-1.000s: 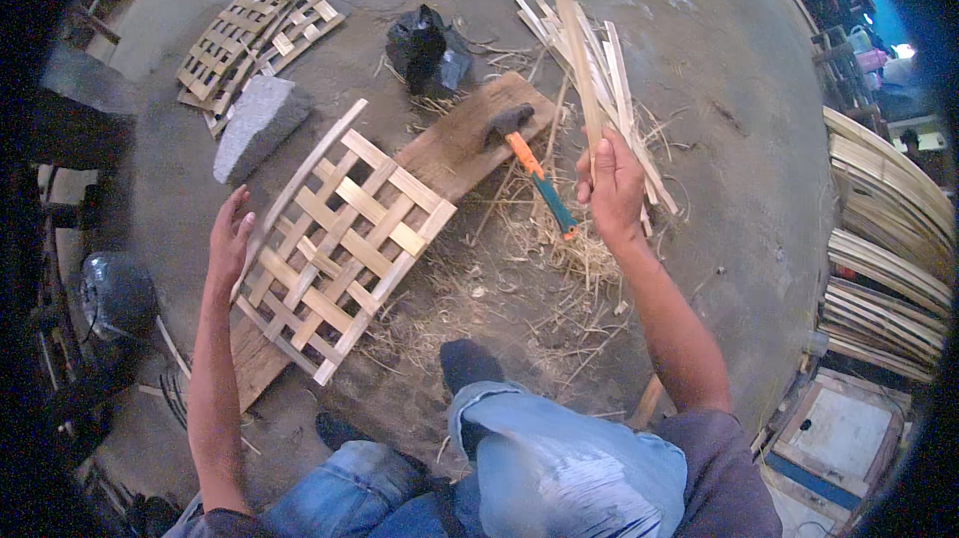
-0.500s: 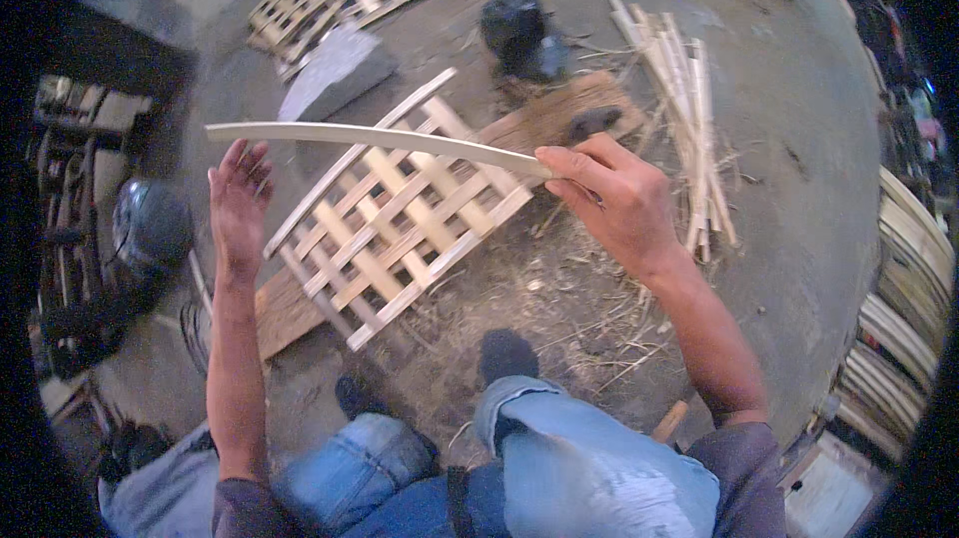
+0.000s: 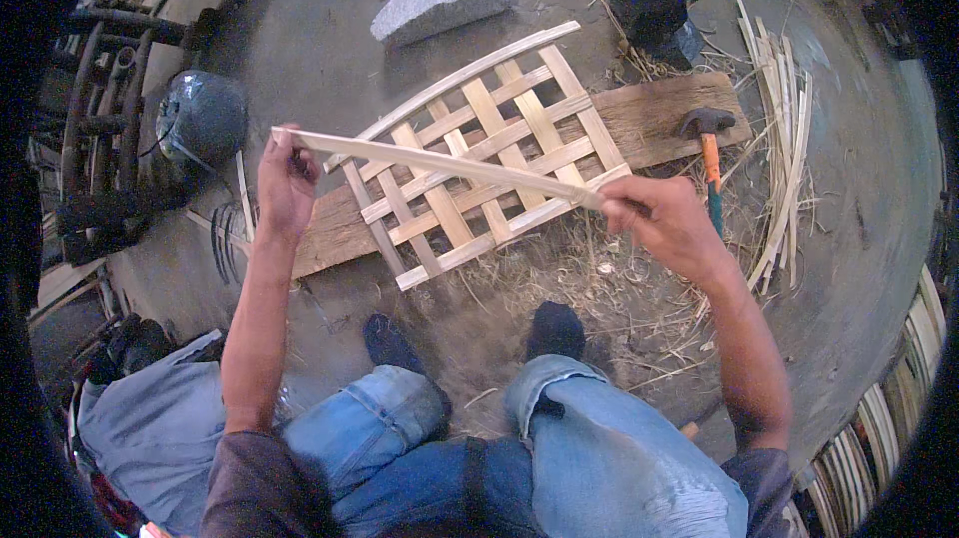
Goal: The person assembles a wooden lattice panel by hand, fitting thin wooden strips into a grid pattern and securing them with a hammer and nails. The person adjusts the strips and hammers nails to fasten the frame.
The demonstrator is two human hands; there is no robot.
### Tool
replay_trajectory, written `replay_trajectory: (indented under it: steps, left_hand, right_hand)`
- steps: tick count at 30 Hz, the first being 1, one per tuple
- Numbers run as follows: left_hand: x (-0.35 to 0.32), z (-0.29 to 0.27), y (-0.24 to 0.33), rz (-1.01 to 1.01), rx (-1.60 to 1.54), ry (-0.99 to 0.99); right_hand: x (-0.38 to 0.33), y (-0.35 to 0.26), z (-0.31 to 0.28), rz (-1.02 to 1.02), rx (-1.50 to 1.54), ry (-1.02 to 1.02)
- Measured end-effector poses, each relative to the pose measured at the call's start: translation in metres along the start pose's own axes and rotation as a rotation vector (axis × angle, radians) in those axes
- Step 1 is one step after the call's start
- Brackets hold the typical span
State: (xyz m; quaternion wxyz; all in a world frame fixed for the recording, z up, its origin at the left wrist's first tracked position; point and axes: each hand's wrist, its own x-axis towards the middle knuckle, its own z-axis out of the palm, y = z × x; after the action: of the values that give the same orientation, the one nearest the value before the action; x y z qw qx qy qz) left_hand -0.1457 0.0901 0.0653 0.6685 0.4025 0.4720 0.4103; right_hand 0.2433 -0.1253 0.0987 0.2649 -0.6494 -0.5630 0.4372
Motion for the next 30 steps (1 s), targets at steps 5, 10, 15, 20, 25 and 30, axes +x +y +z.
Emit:
replay_trajectory:
  steps: [5,10,15,20,25,30]
  left_hand:
    - [-0.036,-0.056,-0.027,-0.255,0.224,-0.141]
    - [-0.072,-0.099,-0.025,-0.595,0.428,-0.500]
    - [-0.105,-0.114,-0.029,-0.728,0.350,-0.569]
    - [-0.104,-0.121,-0.043,-0.866,0.085,-0.507]
    - [-0.086,-0.111,-0.063,-0.731,0.410,-0.835]
    - [-0.081,-0.088,-0.088,-0.819,0.458,-0.740]
  right_hand:
    - [-0.009,0.021,0.012,0.336,0.403,-0.239]
    - [-0.028,0.069,0.027,0.456,0.665,-0.091]
    - [-0.035,0.076,0.051,0.523,0.932,-0.039]
    - [-0.035,0.076,0.063,0.485,1.120,-0.024]
    - [-0.045,0.085,0.066,0.436,1.172,0.078]
    - [-0.065,0.109,0.076,0.422,1.229,0.175]
